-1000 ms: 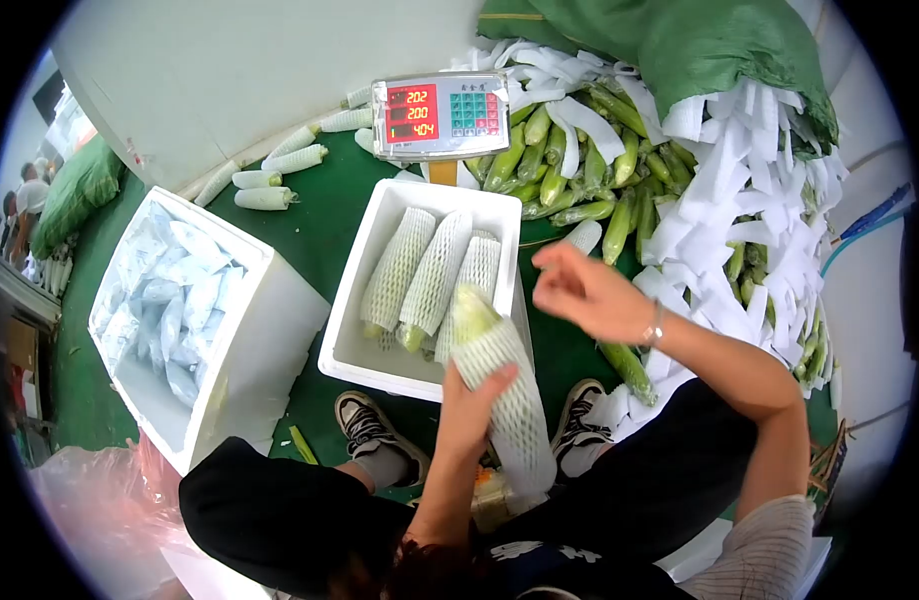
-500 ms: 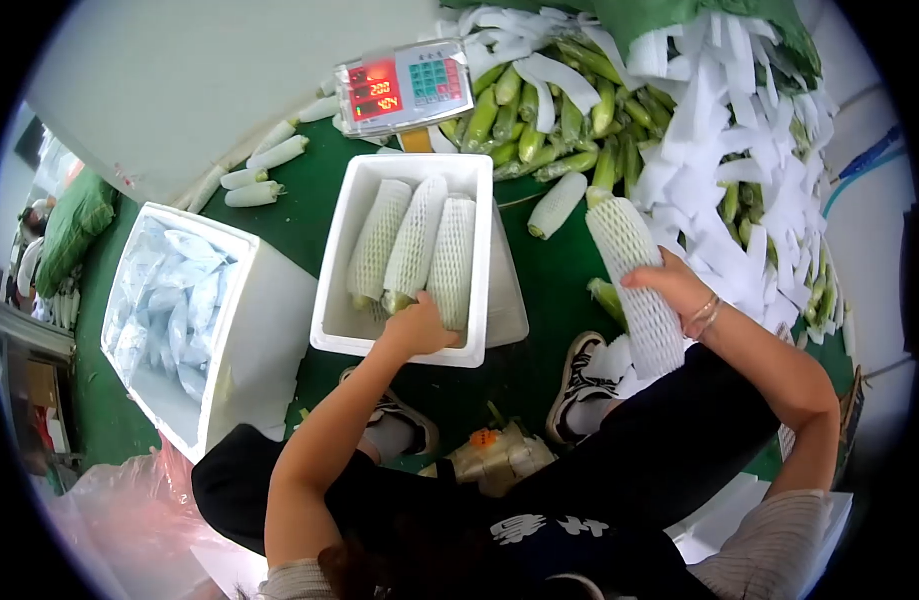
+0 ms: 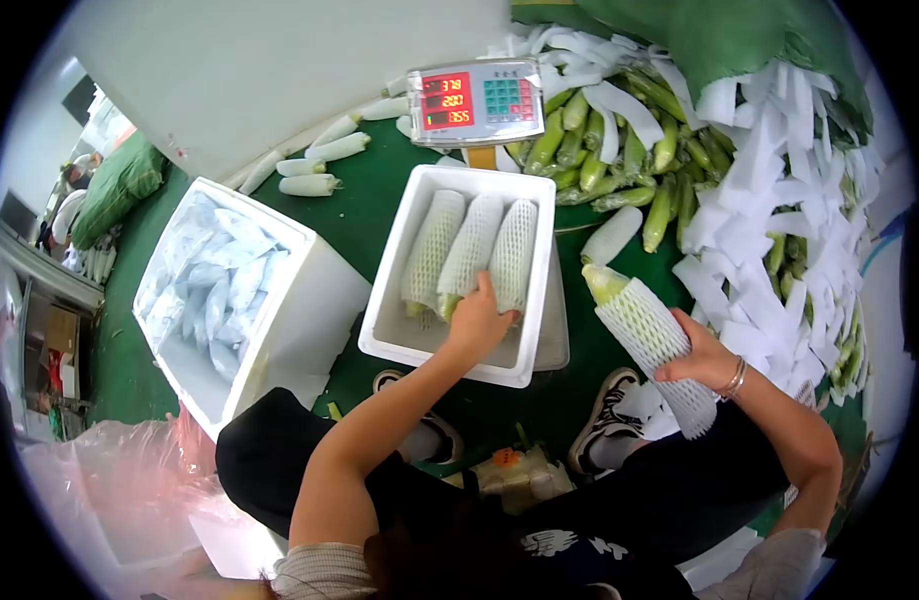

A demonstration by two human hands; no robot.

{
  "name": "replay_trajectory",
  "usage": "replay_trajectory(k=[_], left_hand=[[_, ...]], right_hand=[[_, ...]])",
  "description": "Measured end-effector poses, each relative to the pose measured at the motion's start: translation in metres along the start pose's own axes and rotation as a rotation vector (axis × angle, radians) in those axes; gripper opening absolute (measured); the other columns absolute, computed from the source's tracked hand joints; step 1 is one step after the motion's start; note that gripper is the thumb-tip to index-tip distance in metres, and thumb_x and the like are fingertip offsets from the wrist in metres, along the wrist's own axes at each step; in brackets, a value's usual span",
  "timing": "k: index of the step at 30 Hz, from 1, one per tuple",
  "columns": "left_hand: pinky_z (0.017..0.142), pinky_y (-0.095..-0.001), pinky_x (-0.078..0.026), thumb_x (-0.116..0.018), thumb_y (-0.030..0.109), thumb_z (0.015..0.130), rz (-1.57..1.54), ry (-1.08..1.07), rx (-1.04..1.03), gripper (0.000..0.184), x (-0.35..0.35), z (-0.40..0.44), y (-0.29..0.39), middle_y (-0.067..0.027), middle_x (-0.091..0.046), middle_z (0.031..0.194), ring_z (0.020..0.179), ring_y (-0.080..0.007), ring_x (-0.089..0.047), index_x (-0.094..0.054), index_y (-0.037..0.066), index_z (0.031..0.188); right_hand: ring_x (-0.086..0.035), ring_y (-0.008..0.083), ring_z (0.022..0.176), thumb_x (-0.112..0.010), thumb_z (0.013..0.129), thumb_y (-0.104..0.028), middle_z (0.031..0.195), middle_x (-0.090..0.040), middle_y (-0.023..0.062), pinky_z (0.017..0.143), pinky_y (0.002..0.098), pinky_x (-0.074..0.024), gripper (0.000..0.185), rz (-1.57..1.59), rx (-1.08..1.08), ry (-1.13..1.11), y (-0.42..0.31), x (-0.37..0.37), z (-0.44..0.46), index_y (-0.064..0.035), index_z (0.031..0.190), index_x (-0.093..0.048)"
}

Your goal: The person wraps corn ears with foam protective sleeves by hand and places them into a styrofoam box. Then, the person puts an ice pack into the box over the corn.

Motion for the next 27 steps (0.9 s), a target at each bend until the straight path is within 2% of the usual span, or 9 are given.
replay_trajectory(k=[6,9,12,17,18,19,21,25,27], left_hand=[[0.072,-0.0469,-0.049,-0.065,0.034,0.075,0.213,-0.115,-0.004,0.079,0.001,-0.006,-0.008,-0.0287,-0.061,0.084,0.08,-0.0439,-0.06,-0.022,-0.01,0.125],[0.072,-0.0462,-0.049,-0.062,0.036,0.076,0.22,-0.159,-0.002,0.079,-0.002,-0.005,-0.005,-0.025,-0.063,0.086,0.079,-0.0414,-0.061,-0.023,-0.007,0.13],[0.066,-0.0405,-0.049,-0.066,0.025,0.076,0.265,0.017,-0.079,0.063,0.02,-0.015,0.032,-0.017,-0.064,0.086,0.072,-0.0328,-0.063,-0.037,-0.001,0.125],[0.059,-0.0295,-0.048,-0.062,-0.001,0.077,-0.152,0.249,-0.39,0.04,0.013,-0.041,0.1,-0.0118,-0.057,0.095,0.076,-0.0198,-0.059,-0.048,0.002,0.114],[0.059,-0.0294,-0.048,-0.062,-0.001,0.077,-0.233,0.181,-0.385,0.038,-0.007,-0.049,0.106,-0.0112,-0.057,0.095,0.077,-0.0186,-0.059,-0.049,0.002,0.113],[0.06,-0.0293,-0.048,-0.062,0.0,0.077,-0.311,0.114,-0.38,0.036,-0.028,-0.052,0.114,-0.0106,-0.057,0.096,0.079,-0.0174,-0.058,-0.05,0.002,0.111],[0.062,-0.0289,-0.048,-0.063,0.001,0.078,-0.414,-0.134,-0.137,0.039,-0.079,-0.047,0.13,-0.0105,-0.056,0.099,0.08,-0.0166,-0.058,-0.048,0.002,0.114],[0.075,-0.0312,-0.047,-0.064,0.014,0.083,-0.508,-0.156,0.224,0.052,-0.196,0.012,0.087,-0.0165,-0.05,0.108,0.089,-0.0211,-0.053,-0.037,0.002,0.126],[0.078,-0.0348,-0.047,-0.062,0.018,0.085,-0.4,-0.078,0.111,0.056,-0.235,0.044,0.082,-0.0202,-0.046,0.115,0.097,-0.0268,-0.052,-0.034,0.002,0.131]], right_hand=[[-0.044,0.0312,0.122,-0.078,0.062,-0.01,0.129,-0.046,0.0169,0.094,0.0459,-0.043,0.096,0.7,0.036,-0.387,-0.033,-0.001,-0.023,-0.005,0.141,-0.024],[-0.042,0.018,0.12,-0.082,0.06,-0.016,0.131,-0.044,0.0126,0.1,0.0317,-0.0336,0.104,0.112,0.156,-0.007,-0.018,0.02,0.005,-0.0012,0.141,-0.019],[-0.055,0.0197,0.095,-0.076,0.06,-0.022,0.105,-0.058,0.0127,0.083,0.0315,-0.0448,0.071,-0.096,0.215,0.189,-0.008,0.058,0.031,0.0022,0.118,-0.045],[-0.062,0.0252,0.08,-0.077,0.05,-0.044,0.088,-0.063,0.021,0.074,0.0322,-0.0492,0.073,-0.19,-0.099,0.549,0.185,0.124,0.1,0.0121,0.093,-0.059],[-0.057,0.0326,0.099,-0.075,0.051,-0.048,0.109,-0.056,0.0259,0.086,0.0332,-0.0466,0.096,-0.343,-0.371,0.417,0.177,0.106,0.094,0.015,0.115,-0.042],[-0.058,0.0355,0.098,-0.076,0.05,-0.049,0.108,-0.056,0.0273,0.084,0.0361,-0.0478,0.096,-0.315,-0.411,0.49,0.19,0.088,0.102,0.014,0.114,-0.043],[-0.058,0.0384,0.097,-0.078,0.054,-0.042,0.106,-0.056,0.0295,0.083,0.0388,-0.0484,0.093,-0.223,-0.443,0.55,0.206,0.051,0.127,0.0137,0.116,-0.038],[-0.051,0.0405,0.106,-0.073,0.07,-0.028,0.117,-0.048,0.0307,0.088,0.0402,-0.0441,0.077,0.014,-0.208,0.902,0.242,0.019,0.181,0.003,0.125,-0.029],[-0.051,0.0416,0.105,-0.066,0.074,-0.018,0.119,-0.046,0.0282,0.092,0.0412,-0.0418,0.067,0.137,0.123,0.95,0.247,0.033,0.177,0.0025,0.126,-0.029]])
Point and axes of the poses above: each hand's wrist, its own z-axis towards the middle knuckle, its own x-axis out of the back of the hand, y = z × x, the point moved 4 cm from there along z, towards the middle knuckle
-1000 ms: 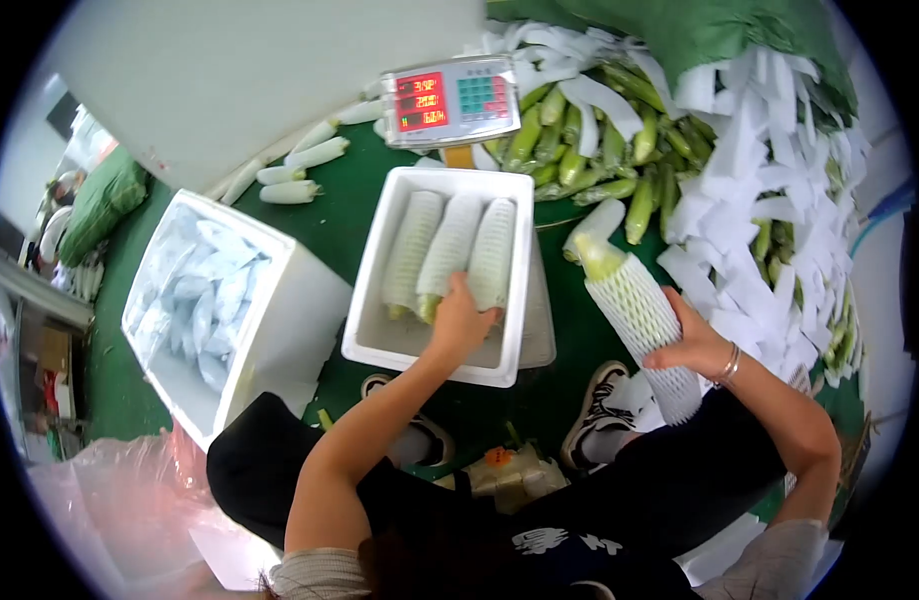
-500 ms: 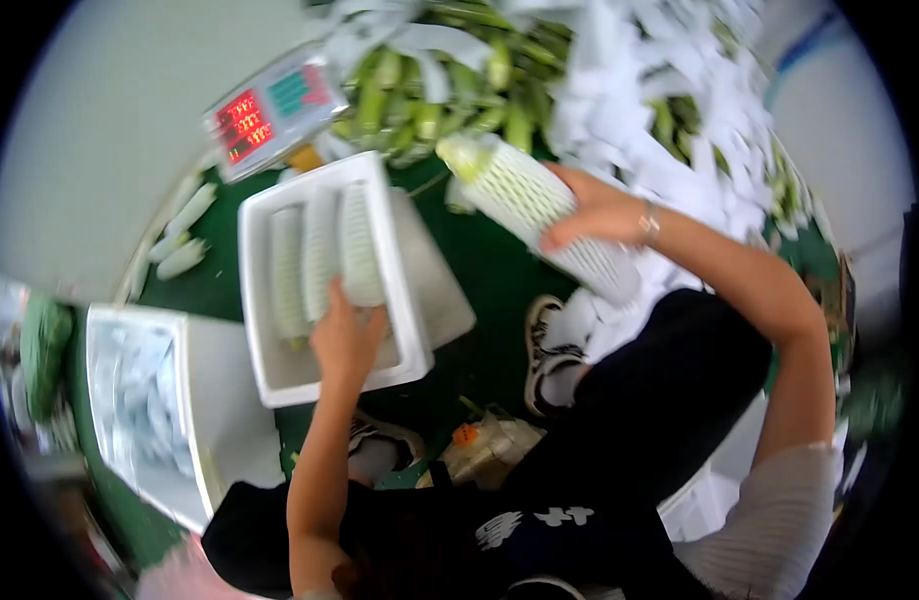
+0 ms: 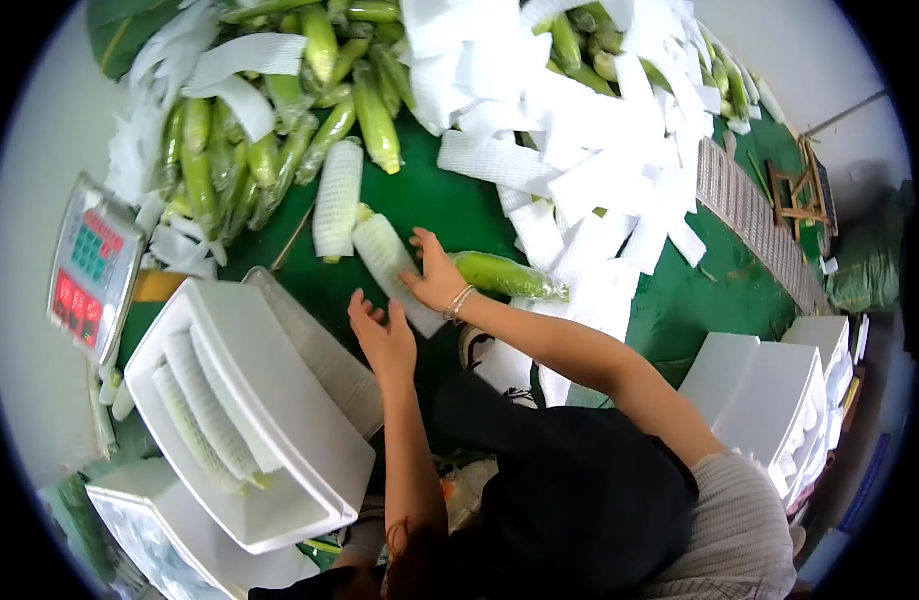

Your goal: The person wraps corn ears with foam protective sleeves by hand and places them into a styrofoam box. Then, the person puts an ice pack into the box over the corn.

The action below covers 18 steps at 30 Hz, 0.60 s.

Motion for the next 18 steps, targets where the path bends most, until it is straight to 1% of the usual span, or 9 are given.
replay_trajectory(k=[1,2,4,5,7,8,10,14,18], left_hand=[[0.086,-0.0406,-0.044,-0.062,0.021,0.084,0.082,-0.033,0.018,0.06,-0.013,0.013,0.0,-0.0234,-0.04,0.124,0.108,-0.0333,-0.047,-0.032,0.002,0.133],[0.094,-0.046,-0.037,-0.063,0.024,0.083,0.226,0.009,-0.218,0.063,-0.029,0.03,-0.02,-0.0263,-0.034,0.131,0.117,-0.0402,-0.038,-0.032,0.004,0.135],[0.099,-0.0477,-0.031,-0.065,0.022,0.08,0.453,0.091,-0.233,0.066,-0.051,0.033,0.003,-0.0274,-0.028,0.135,0.12,-0.0432,-0.032,-0.032,0.01,0.136],[0.099,-0.0477,-0.031,-0.065,0.022,0.08,0.455,0.074,-0.232,0.066,-0.058,0.036,0.001,-0.0274,-0.028,0.135,0.12,-0.0432,-0.032,-0.032,0.01,0.136],[0.096,-0.0479,-0.032,-0.067,0.019,0.076,0.849,0.049,-0.261,0.07,-0.07,0.048,-0.002,-0.0281,-0.026,0.136,0.119,-0.0437,-0.033,-0.033,0.017,0.137],[0.096,-0.0479,-0.032,-0.067,0.019,0.076,0.847,0.053,-0.256,0.07,-0.071,0.059,-0.007,-0.0281,-0.026,0.136,0.119,-0.0437,-0.033,-0.033,0.017,0.137],[0.093,-0.0477,-0.033,-0.067,0.016,0.074,0.84,0.151,-0.381,0.071,-0.065,0.084,-0.013,-0.0269,-0.027,0.135,0.117,-0.0411,-0.034,-0.034,0.021,0.136],[0.093,-0.0479,-0.032,-0.064,0.014,0.074,0.712,0.241,-0.579,0.06,-0.072,0.099,0.03,-0.0252,-0.032,0.132,0.116,-0.0406,-0.036,-0.042,0.012,0.13],[0.093,-0.0495,-0.033,-0.063,0.01,0.073,0.445,0.107,-0.752,0.051,-0.1,0.101,0.053,-0.0252,-0.044,0.119,0.109,-0.0419,-0.042,-0.047,0.001,0.12]], right_hand=[[-0.053,0.0342,0.107,-0.062,0.077,-0.009,0.119,-0.051,0.0212,0.089,0.0349,-0.0435,0.054,-0.058,0.16,-0.001,0.001,0.014,0.004,0.0006,0.124,-0.038],[-0.053,0.0314,0.107,-0.059,0.075,-0.005,0.117,-0.053,0.0179,0.089,0.0349,-0.0435,0.044,-0.051,0.158,-0.013,-0.015,0.042,0.005,0.0003,0.117,-0.046],[-0.052,0.0359,0.094,-0.055,0.066,0.001,0.098,-0.054,0.0194,0.083,0.0415,-0.0437,0.038,-0.407,0.32,0.237,-0.031,0.106,0.007,-0.0003,0.104,-0.051],[-0.05,0.0356,0.089,-0.058,0.063,-0.001,0.093,-0.052,0.0181,0.079,0.0429,-0.0434,0.039,-0.586,0.232,0.281,-0.034,0.132,0.007,-0.0009,0.101,-0.051],[-0.049,0.035,0.096,-0.061,0.064,-0.002,0.104,-0.049,0.0152,0.08,0.0397,-0.0432,0.045,-1.035,0.064,0.195,-0.01,0.162,0.003,-0.0045,0.107,-0.049],[-0.05,0.0348,0.096,-0.064,0.067,-0.006,0.106,-0.047,0.0149,0.077,0.0415,-0.045,0.043,-1.131,0.08,0.245,0.002,0.17,0.002,-0.0056,0.107,-0.048],[-0.052,0.0336,0.095,-0.062,0.072,-0.006,0.101,-0.049,0.0147,0.072,0.042,-0.0469,0.033,-1.126,-0.017,0.206,0.03,0.177,0.006,-0.006,0.102,-0.049],[-0.054,0.0321,0.094,-0.058,0.067,0.0,0.096,-0.05,0.0144,0.068,0.041,-0.0486,0.033,-1.102,0.071,0.003,-0.026,0.182,0.016,-0.0075,0.099,-0.05],[-0.055,0.0311,0.088,-0.054,0.07,-0.002,0.088,-0.051,0.0128,0.074,0.0399,-0.0464,0.025,-0.746,0.593,-0.162,-0.079,0.116,0.064,-0.0046,0.094,-0.051]])
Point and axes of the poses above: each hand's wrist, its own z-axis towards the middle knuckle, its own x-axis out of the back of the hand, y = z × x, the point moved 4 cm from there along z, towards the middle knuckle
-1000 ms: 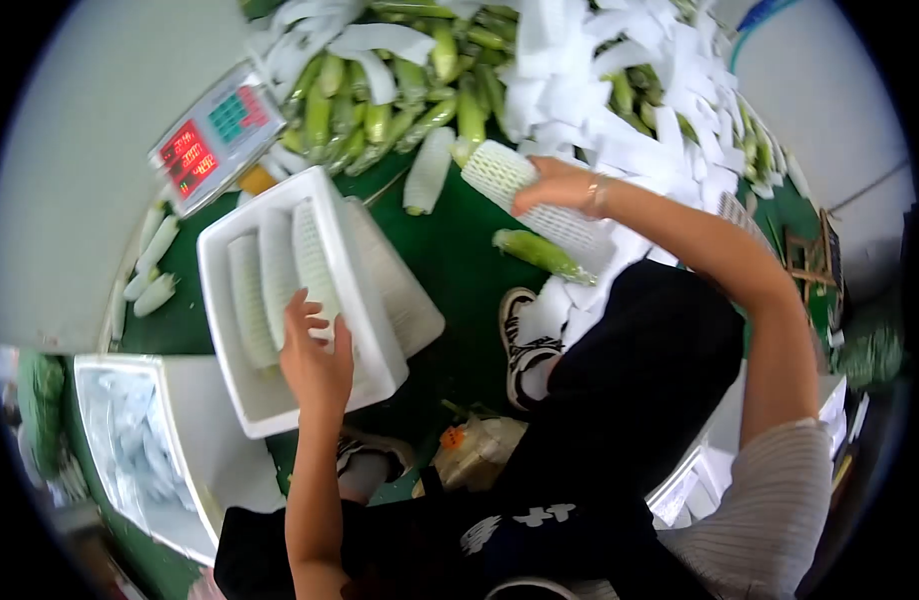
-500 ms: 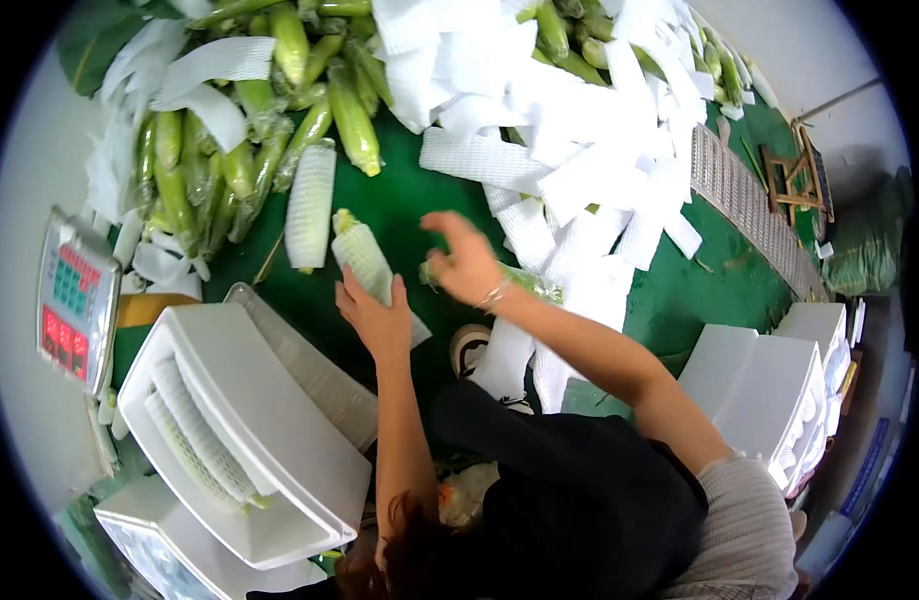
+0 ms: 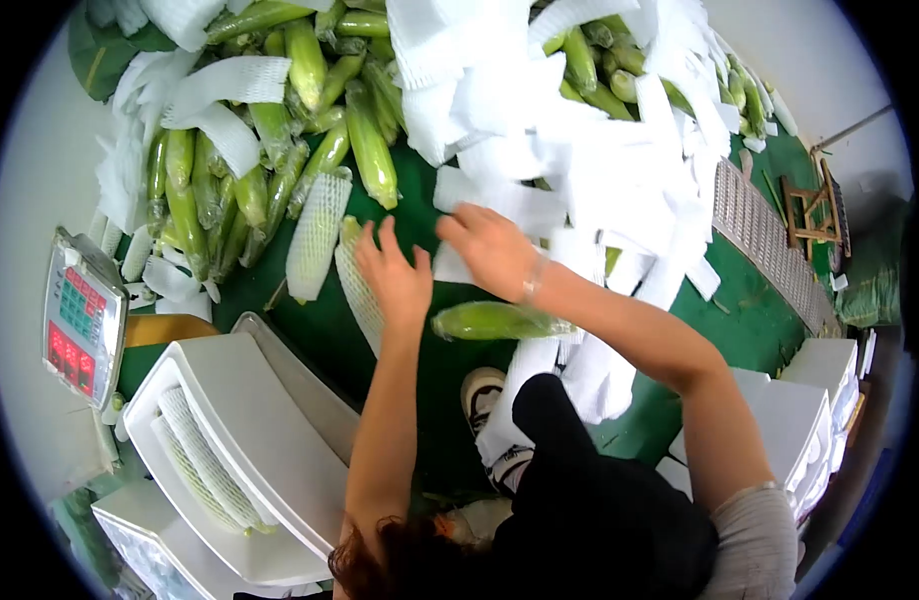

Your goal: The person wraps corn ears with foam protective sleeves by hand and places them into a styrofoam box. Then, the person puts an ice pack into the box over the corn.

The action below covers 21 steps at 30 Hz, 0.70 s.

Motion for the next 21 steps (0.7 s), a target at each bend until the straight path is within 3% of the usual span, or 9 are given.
replay_trajectory(k=[2,4,7,9,10,12,15,17,21], left_hand=[[0.09,-0.0471,-0.037,-0.063,0.011,0.076,-0.264,-0.248,0.066,0.047,-0.029,-0.004,-0.008,-0.0254,-0.047,0.113,0.104,-0.0413,-0.045,-0.046,0.0,0.118],[0.087,-0.0461,-0.039,-0.062,0.016,0.08,-0.35,-0.28,0.247,0.047,-0.047,-0.021,0.001,-0.0253,-0.049,0.107,0.1,-0.041,-0.047,-0.044,-0.001,0.119],[0.087,-0.0457,-0.039,-0.062,0.022,0.081,-0.472,-0.364,0.21,0.048,-0.075,-0.048,0.023,-0.0243,-0.05,0.106,0.1,-0.0407,-0.047,-0.044,-0.001,0.119],[0.085,-0.045,-0.041,-0.063,0.025,0.08,-0.387,-0.394,0.126,0.049,-0.075,-0.07,0.041,-0.0233,-0.05,0.107,0.099,-0.0398,-0.048,-0.046,-0.001,0.118],[0.083,-0.0448,-0.042,-0.064,0.027,0.08,-0.344,-0.412,0.127,0.05,-0.074,-0.077,0.045,-0.0227,-0.051,0.107,0.099,-0.0391,-0.048,-0.046,0.0,0.118],[0.08,-0.0454,-0.044,-0.063,0.034,0.08,-0.237,-0.398,0.149,0.049,-0.066,-0.086,0.048,-0.019,-0.052,0.106,0.097,-0.0362,-0.051,-0.05,0.002,0.115],[0.078,-0.0467,-0.043,-0.065,0.044,0.075,-0.183,-0.537,0.172,0.054,-0.054,-0.097,0.053,-0.0165,-0.054,0.1,0.093,-0.0337,-0.052,-0.054,0.003,0.109],[0.077,-0.0475,-0.042,-0.067,0.051,0.069,-0.006,-0.823,-0.085,0.059,-0.054,-0.103,0.064,-0.0147,-0.056,0.094,0.091,-0.0311,-0.053,-0.057,0.004,0.103],[0.079,-0.048,-0.041,-0.069,0.05,0.067,-0.165,-0.832,-0.194,0.055,-0.047,-0.102,0.055,-0.0127,-0.057,0.088,0.089,-0.0306,-0.055,-0.059,0.006,0.098]], right_hand=[[-0.053,0.03,0.09,-0.051,0.073,-0.005,0.091,-0.051,0.0139,0.075,0.0367,-0.0456,0.02,-0.112,0.078,0.072,0.005,-0.021,0.057,-0.0052,0.093,-0.052],[-0.052,0.0283,0.097,-0.049,0.076,-0.008,0.099,-0.052,0.0141,0.077,0.0365,-0.0452,0.02,-0.325,0.09,0.09,0.022,-0.041,0.12,-0.006,0.095,-0.054],[-0.051,0.0281,0.104,-0.052,0.078,-0.013,0.111,-0.051,0.0122,0.084,0.042,-0.0445,0.025,-0.602,-0.043,0.112,0.085,-0.057,0.183,-0.0073,0.102,-0.056],[-0.05,0.0273,0.112,-0.055,0.079,-0.018,0.124,-0.047,0.0111,0.088,0.0443,-0.0434,0.031,-0.539,-0.378,-0.341,0.143,-0.058,0.179,-0.009,0.109,-0.056],[-0.049,0.0264,0.115,-0.057,0.079,-0.022,0.131,-0.044,0.0104,0.09,0.0448,-0.0429,0.036,-0.43,-0.537,-0.807,0.161,-0.039,0.157,-0.0101,0.113,-0.055],[-0.047,0.0248,0.12,-0.064,0.075,-0.027,0.139,-0.038,0.0103,0.093,0.0467,-0.041,0.047,-0.384,-0.243,-0.459,0.166,-0.002,0.102,-0.013,0.119,-0.053],[-0.048,0.0273,0.114,-0.071,0.068,-0.028,0.14,-0.037,0.0091,0.095,0.0432,-0.0357,0.053,-0.529,0.002,-0.545,0.16,0.047,0.04,-0.0177,0.117,-0.054],[-0.044,0.0279,0.11,-0.072,0.065,-0.026,0.135,-0.041,0.0073,0.096,0.0382,-0.0314,0.053,-0.524,0.153,-0.472,0.162,0.076,0.011,-0.0195,0.115,-0.054],[-0.04,0.0307,0.116,-0.07,0.07,-0.022,0.128,-0.044,0.0108,0.1,0.0395,-0.0313,0.053,-0.284,0.012,-0.664,0.16,0.099,-0.043,-0.013,0.118,-0.051]])
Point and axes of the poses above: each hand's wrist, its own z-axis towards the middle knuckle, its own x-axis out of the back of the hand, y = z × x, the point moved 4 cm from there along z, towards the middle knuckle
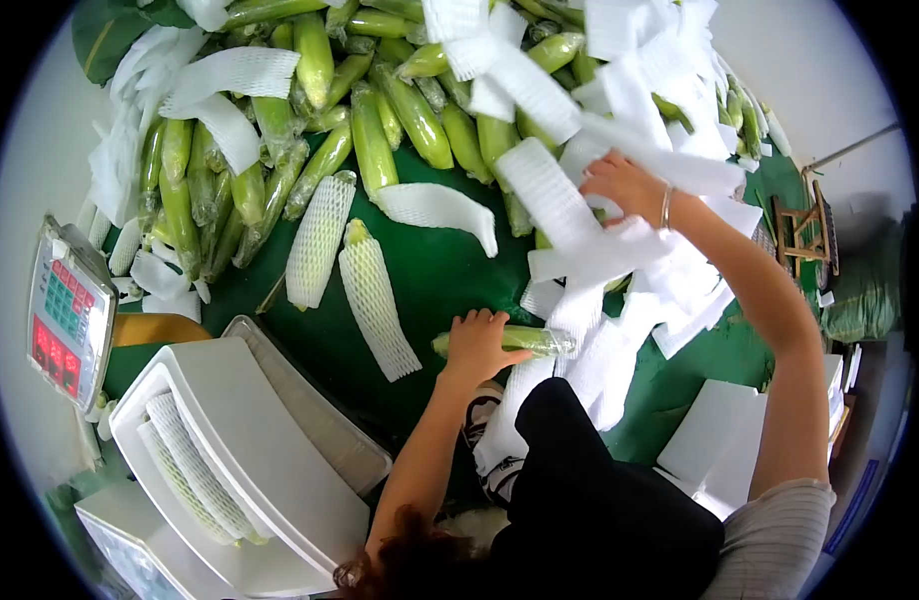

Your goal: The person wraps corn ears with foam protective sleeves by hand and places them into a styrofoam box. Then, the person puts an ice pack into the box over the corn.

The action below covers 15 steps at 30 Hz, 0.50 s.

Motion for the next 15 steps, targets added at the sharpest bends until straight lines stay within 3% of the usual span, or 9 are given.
replay_trajectory(k=[2,3,4,5,7,9,11,12,15], left_hand=[[0.078,-0.047,-0.042,-0.07,0.044,0.068,-0.141,0.098,0.014,0.049,0.005,-0.001,-0.001,-0.0129,-0.058,0.088,0.087,-0.0303,-0.055,-0.059,0.006,0.097],[0.078,-0.046,-0.043,-0.071,0.038,0.07,-0.282,0.197,0.034,0.044,0.01,0.001,-0.001,-0.0132,-0.058,0.088,0.086,-0.03,-0.056,-0.059,0.005,0.096],[0.071,-0.0386,-0.046,-0.069,0.017,0.072,-0.578,0.313,0.065,0.027,0.016,0.004,-0.002,-0.0139,-0.059,0.086,0.078,-0.0273,-0.058,-0.059,0.004,0.093],[0.071,-0.0386,-0.046,-0.069,0.017,0.072,-0.579,0.303,0.059,0.027,0.022,0.006,-0.002,-0.0139,-0.059,0.086,0.078,-0.0273,-0.058,-0.059,0.004,0.093],[0.063,-0.0313,-0.047,-0.064,0.002,0.072,-0.636,0.573,0.144,0.017,0.049,0.002,-0.009,-0.013,-0.058,0.081,0.067,-0.0235,-0.057,-0.057,0.001,0.088],[0.061,-0.0291,-0.046,-0.059,-0.003,0.072,-0.59,0.728,0.16,0.015,0.083,0.013,-0.002,-0.0101,-0.054,0.074,0.062,-0.0219,-0.054,-0.055,0.001,0.085],[0.064,-0.0336,-0.046,-0.061,0.002,0.074,-0.531,0.691,0.136,0.022,0.1,0.042,-0.01,-0.0124,-0.051,0.083,0.071,-0.0258,-0.054,-0.052,0.001,0.094],[0.069,-0.0362,-0.046,-0.061,0.006,0.075,-0.474,0.648,0.162,0.03,0.103,0.059,-0.015,-0.0149,-0.051,0.092,0.079,-0.0294,-0.055,-0.049,0.001,0.102],[0.079,-0.0405,-0.045,-0.064,0.016,0.077,-0.375,0.506,0.212,0.046,0.087,0.098,-0.032,-0.0197,-0.05,0.107,0.094,-0.0364,-0.053,-0.044,0.001,0.116]], right_hand=[[-0.039,0.0344,0.116,-0.068,0.075,-0.018,0.125,-0.043,0.0172,0.103,0.0354,-0.0309,0.052,0.28,0.097,0.032,0.002,-0.032,-0.012,-0.0032,0.12,-0.045],[-0.045,0.0325,0.112,-0.063,0.077,-0.014,0.119,-0.048,0.0184,0.101,0.0347,-0.0332,0.051,0.325,-0.052,0.031,-0.009,-0.038,-0.008,-0.002,0.123,-0.043],[-0.048,0.0311,0.11,-0.061,0.078,-0.013,0.115,-0.052,0.0173,0.098,0.0358,-0.0355,0.05,0.124,-0.203,-0.118,-0.012,-0.042,-0.013,-0.0034,0.124,-0.044],[-0.051,0.0296,0.107,-0.058,0.079,-0.012,0.111,-0.056,0.0162,0.096,0.0368,-0.0379,0.05,-0.073,-0.354,-0.269,-0.048,-0.007,-0.007,-0.0049,0.126,-0.044],[-0.057,0.0305,0.086,-0.052,0.077,-0.008,0.089,-0.061,0.0114,0.079,0.0421,-0.0452,0.039,-0.22,-0.421,0.082,-0.089,0.03,0.0,-0.0046,0.115,-0.051],[-0.059,0.0305,0.083,-0.054,0.079,-0.013,0.087,-0.058,0.0127,0.07,0.042,-0.0486,0.026,0.02,-0.445,0.428,-0.087,0.041,0.038,-0.004,0.104,-0.052],[-0.059,0.0325,0.086,-0.059,0.079,-0.019,0.1,-0.055,0.0157,0.078,0.041,-0.0482,0.04,-0.056,-0.508,0.632,-0.061,0.026,0.079,-0.0018,0.113,-0.046],[-0.059,0.0337,0.091,-0.064,0.077,-0.024,0.103,-0.057,0.0203,0.083,0.0409,-0.047,0.055,0.015,-0.61,0.655,-0.043,0.021,0.099,-0.0014,0.122,-0.041],[-0.058,0.0346,0.096,-0.066,0.074,-0.03,0.106,-0.057,0.0246,0.086,0.0401,-0.0461,0.07,0.223,-0.826,0.611,0.005,-0.002,0.145,-0.0022,0.13,-0.035]])
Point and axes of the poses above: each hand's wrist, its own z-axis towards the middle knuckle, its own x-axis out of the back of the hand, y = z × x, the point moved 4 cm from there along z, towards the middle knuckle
